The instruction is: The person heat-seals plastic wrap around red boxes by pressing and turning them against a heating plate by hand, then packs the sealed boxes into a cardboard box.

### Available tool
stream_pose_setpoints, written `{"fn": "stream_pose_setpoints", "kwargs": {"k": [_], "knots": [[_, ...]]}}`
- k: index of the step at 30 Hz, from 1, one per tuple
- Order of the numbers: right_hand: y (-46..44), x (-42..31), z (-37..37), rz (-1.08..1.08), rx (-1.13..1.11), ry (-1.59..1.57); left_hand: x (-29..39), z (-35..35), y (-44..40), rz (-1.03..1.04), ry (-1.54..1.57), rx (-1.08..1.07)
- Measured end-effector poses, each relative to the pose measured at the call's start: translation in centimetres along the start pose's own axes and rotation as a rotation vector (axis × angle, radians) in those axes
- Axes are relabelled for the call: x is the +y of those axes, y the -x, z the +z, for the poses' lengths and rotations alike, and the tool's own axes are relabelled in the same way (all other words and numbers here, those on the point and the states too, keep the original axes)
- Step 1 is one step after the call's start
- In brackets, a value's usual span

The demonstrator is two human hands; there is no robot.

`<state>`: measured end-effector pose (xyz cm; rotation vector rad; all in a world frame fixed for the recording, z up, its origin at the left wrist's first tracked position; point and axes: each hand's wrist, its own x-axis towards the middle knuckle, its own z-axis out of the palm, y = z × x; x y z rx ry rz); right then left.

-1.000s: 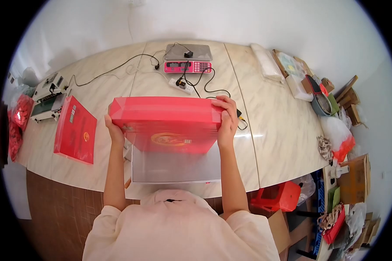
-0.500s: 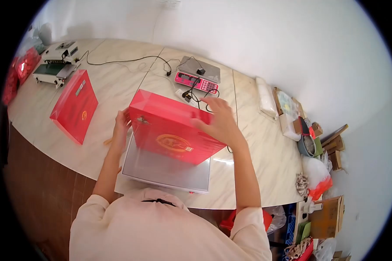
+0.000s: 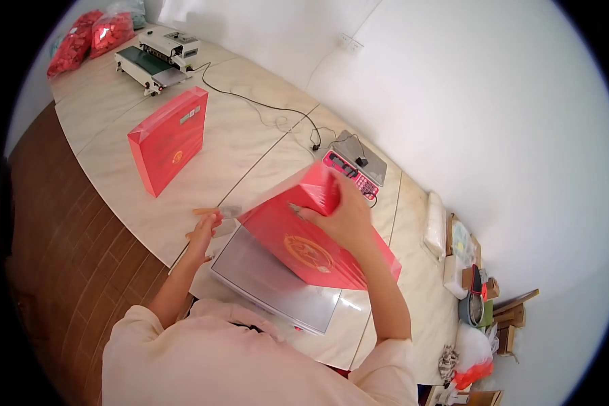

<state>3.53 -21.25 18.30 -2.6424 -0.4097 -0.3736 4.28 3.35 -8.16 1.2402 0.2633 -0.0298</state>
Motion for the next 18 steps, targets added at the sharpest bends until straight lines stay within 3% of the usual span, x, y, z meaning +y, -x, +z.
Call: {"fn": "stream_pose_setpoints", "kwargs": {"k": [1,3,8,10,12,15,18], "knots": [[0.9,0.4,-1.4,0.001,0.003,0.002,0.4,0.4,0.1,0.015,0.021,-0.005],[3.3,1.9,-3.8,0.076,0.102,-0.36,1.7,1.9,0.5,0.015,0.035,-0.032],[9.5,8.6,-2.7,0.029,0.183,-0.429,7.8,4.8,2.0,0.242,0.075,0.004],[11.4,10.4,-1.6,0.225,0.176,-0.653,8.3,5.0,2.2,0.281,-0.035,-0.04],[13.1,13.3,-1.3,0.208,0.176,-0.566,8.3,6.2,3.0,0.32,-0.168,-0.123],[15.3,15.1,-1.0,0.414,0.112,-0.703,8.8,8.1,4.1,0.396,-0.227,-0.172],[16.5,17.0,0.0,0.383,0.168,-0.725,7.9,9.2,3.8,0.477,-0.253,-0.201]]}}
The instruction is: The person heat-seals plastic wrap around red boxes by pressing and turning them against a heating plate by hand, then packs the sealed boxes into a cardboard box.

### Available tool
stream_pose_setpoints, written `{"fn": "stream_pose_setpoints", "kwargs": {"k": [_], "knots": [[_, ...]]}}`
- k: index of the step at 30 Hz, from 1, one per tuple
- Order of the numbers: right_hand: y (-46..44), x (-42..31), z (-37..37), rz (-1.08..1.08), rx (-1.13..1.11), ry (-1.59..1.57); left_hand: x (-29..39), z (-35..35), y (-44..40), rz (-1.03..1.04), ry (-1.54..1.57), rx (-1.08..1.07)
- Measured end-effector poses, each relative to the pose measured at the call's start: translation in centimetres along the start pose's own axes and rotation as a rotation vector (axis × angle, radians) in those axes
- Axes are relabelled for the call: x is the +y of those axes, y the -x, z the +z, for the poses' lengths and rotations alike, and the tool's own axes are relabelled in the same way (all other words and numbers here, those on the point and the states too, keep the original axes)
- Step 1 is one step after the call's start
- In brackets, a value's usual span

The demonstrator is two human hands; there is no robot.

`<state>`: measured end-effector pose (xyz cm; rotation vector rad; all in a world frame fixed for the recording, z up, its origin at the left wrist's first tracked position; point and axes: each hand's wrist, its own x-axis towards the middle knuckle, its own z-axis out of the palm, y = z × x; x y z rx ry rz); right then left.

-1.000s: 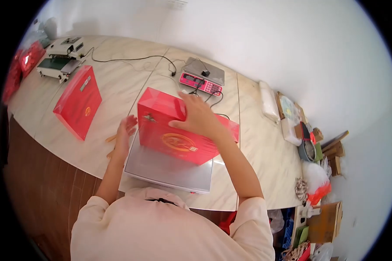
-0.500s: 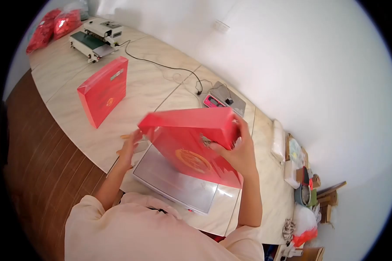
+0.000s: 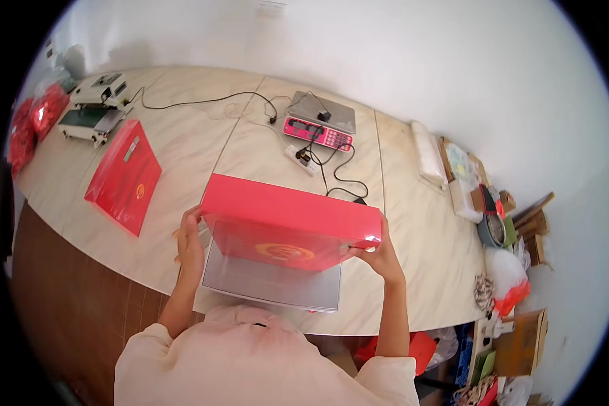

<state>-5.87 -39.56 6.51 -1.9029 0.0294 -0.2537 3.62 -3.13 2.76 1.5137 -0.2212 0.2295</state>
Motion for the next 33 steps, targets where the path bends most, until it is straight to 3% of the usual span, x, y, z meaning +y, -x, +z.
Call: {"fn": "stream_pose_setpoints", "kwargs": {"k": [4,11,13,17,19,24,28,30,31,33], "knots": [[0.5,-0.3,0.1,0.108,0.041,-0.076,-1.5,0.2,-0.5,-0.038,0.082,0.036],[0.4,-1.5,0.7,-0.028,0.059,0.02,2.1,0.9,-3.6,-0.028,0.142,-0.019],[0.5,-1.3,1.0,-0.006,0.105,-0.129,2.6,0.9,-4.2,0.05,0.172,-0.102],[0.7,-1.0,2.3,0.068,0.177,-0.273,2.9,1.7,-4.3,0.012,0.174,-0.157],[0.9,-0.3,2.5,-0.048,0.197,-0.308,2.9,2.2,-4.2,0.026,0.127,-0.195],[0.8,-1.9,3.7,-0.054,0.274,-0.371,1.9,2.6,-4.1,-0.022,0.289,-0.253],[-0.2,-2.1,4.4,-0.134,0.397,-0.244,0.0,3.0,-4.2,-0.032,0.412,-0.236],[-0.4,-3.7,3.9,-0.039,0.407,-0.217,-1.0,3.6,-4.1,-0.016,0.392,-0.202],[-0.9,-3.2,3.4,-0.239,0.48,-0.027,-1.0,4.0,-4.1,-0.006,0.372,-0.164],[-0.3,-4.4,1.6,-0.289,0.56,0.084,-0.2,5.7,-3.0,-0.01,0.37,-0.152]]}}
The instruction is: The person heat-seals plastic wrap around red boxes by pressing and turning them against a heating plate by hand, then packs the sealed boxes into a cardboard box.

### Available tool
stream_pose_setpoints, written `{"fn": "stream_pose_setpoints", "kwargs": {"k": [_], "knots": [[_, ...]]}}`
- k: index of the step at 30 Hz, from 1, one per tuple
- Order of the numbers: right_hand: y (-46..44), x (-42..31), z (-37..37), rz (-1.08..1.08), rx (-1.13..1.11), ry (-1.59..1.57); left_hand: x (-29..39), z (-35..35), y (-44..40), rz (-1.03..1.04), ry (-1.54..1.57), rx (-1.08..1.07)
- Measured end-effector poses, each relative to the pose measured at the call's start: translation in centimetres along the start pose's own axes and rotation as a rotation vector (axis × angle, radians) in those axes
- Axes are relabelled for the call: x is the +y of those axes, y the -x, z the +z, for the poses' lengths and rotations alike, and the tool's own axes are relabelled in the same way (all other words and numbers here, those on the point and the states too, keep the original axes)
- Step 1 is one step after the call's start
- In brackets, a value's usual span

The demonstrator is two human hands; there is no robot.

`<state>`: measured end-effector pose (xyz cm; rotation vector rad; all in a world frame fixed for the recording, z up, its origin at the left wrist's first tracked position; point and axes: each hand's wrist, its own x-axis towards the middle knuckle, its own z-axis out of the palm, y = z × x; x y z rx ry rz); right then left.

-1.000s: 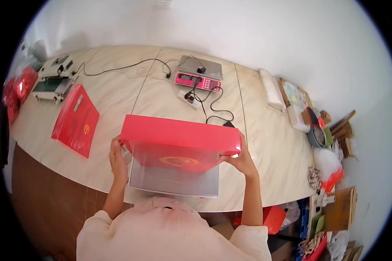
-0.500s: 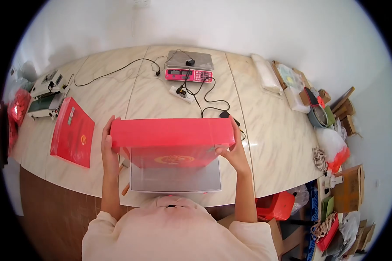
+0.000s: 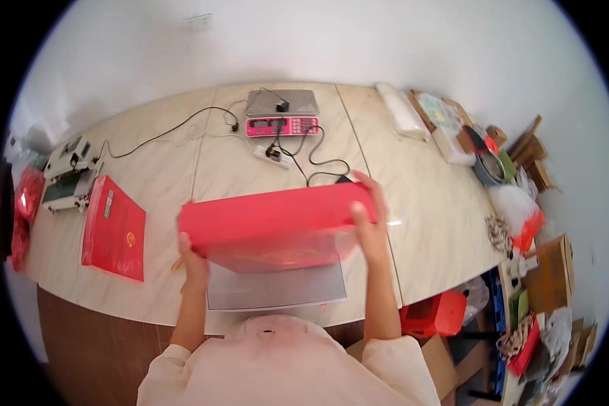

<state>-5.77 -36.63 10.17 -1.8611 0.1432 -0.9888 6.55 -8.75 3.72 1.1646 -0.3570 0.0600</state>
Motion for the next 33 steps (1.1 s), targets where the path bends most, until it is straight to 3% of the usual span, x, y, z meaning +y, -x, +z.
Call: {"fn": "stream_pose_setpoints", "kwargs": {"k": [3,5,8,14,21,25,28,32,33], "knots": [[-0.7,-2.7,-2.2,0.077,0.051,0.033,-1.7,1.9,1.0,-0.001,0.064,0.052],[-0.5,-1.9,-2.8,0.085,0.098,0.107,-1.6,3.0,1.1,-0.013,0.017,-0.077],[0.3,0.5,-3.0,0.101,0.207,0.075,-0.5,3.2,0.5,0.003,0.026,-0.099],[1.0,0.1,0.4,0.087,0.142,-0.048,0.6,-0.6,-0.9,0.022,-0.058,-0.104],[2.2,-0.3,7.9,0.117,-0.003,-0.165,2.5,-7.9,-0.8,0.134,-0.109,0.003],[4.2,-0.3,12.0,0.16,-0.099,-0.267,3.2,-12.9,-0.6,0.195,-0.32,0.14],[4.5,-0.6,13.6,0.011,-0.136,-0.257,3.9,-14.8,-0.3,0.209,-0.237,0.201],[4.3,0.2,12.3,0.175,-0.127,-0.346,4.1,-14.0,0.3,0.189,-0.306,0.261],[3.9,0.7,11.9,0.086,-0.067,-0.342,4.7,-12.6,-0.1,0.214,-0.337,0.216]]}}
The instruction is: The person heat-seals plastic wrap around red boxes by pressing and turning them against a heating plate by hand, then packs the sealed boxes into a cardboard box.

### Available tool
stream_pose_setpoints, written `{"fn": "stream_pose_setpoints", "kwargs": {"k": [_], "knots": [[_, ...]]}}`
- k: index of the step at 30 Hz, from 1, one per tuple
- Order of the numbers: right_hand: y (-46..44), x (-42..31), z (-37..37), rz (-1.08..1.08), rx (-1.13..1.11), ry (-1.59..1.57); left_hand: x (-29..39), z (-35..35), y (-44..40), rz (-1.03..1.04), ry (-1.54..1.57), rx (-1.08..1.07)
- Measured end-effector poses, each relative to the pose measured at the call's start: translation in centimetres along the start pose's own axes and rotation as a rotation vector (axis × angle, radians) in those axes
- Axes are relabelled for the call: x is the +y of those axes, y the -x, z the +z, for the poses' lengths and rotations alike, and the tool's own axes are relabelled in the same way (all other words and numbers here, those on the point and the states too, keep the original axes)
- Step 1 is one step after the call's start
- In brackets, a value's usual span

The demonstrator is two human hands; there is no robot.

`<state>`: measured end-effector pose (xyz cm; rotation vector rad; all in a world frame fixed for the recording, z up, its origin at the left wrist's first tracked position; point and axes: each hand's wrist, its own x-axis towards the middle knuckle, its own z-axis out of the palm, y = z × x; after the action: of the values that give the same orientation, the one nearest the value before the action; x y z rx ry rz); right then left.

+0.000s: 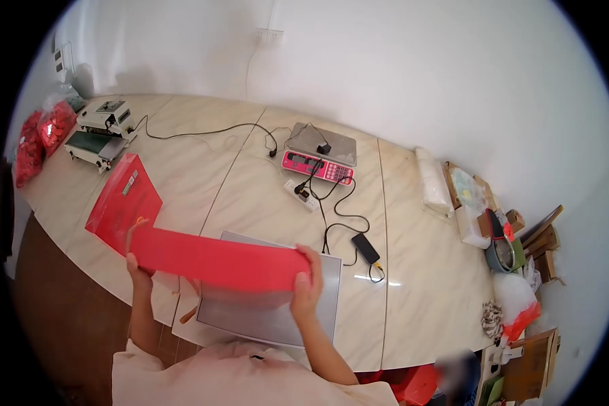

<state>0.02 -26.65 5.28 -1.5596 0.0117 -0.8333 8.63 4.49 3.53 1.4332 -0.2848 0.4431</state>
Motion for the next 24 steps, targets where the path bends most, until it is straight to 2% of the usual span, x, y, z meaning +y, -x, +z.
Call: {"fn": "stream_pose_setpoints", "kwargs": {"k": [4,5,7,10,12,16,18,24], "knots": [[-0.4,1.4,-3.8,0.055,0.133,-0.093,3.8,5.9,-0.8,-0.01,0.027,-0.132],[-0.5,1.5,-4.8,0.046,0.155,-0.097,2.6,6.9,-0.9,0.038,0.013,-0.088],[-0.4,1.4,-7.0,0.042,0.2,-0.093,2.1,8.7,-1.1,-0.015,0.081,-0.227],[-0.2,-0.2,-9.4,0.07,0.253,-0.079,1.2,11.6,-0.3,-0.039,0.138,-0.295],[0.2,-1.2,-10.4,0.045,0.289,0.083,0.0,12.7,0.7,-0.06,0.167,-0.316],[0.7,-1.2,-11.4,0.01,0.295,0.176,0.1,13.2,1.5,-0.077,0.171,-0.372],[0.5,-1.5,-11.1,0.069,0.292,0.11,0.2,12.9,1.3,-0.072,0.182,-0.4],[0.2,-0.1,-8.6,0.006,0.268,0.052,-2.7,9.3,2.0,-0.095,0.118,-0.41]]}}
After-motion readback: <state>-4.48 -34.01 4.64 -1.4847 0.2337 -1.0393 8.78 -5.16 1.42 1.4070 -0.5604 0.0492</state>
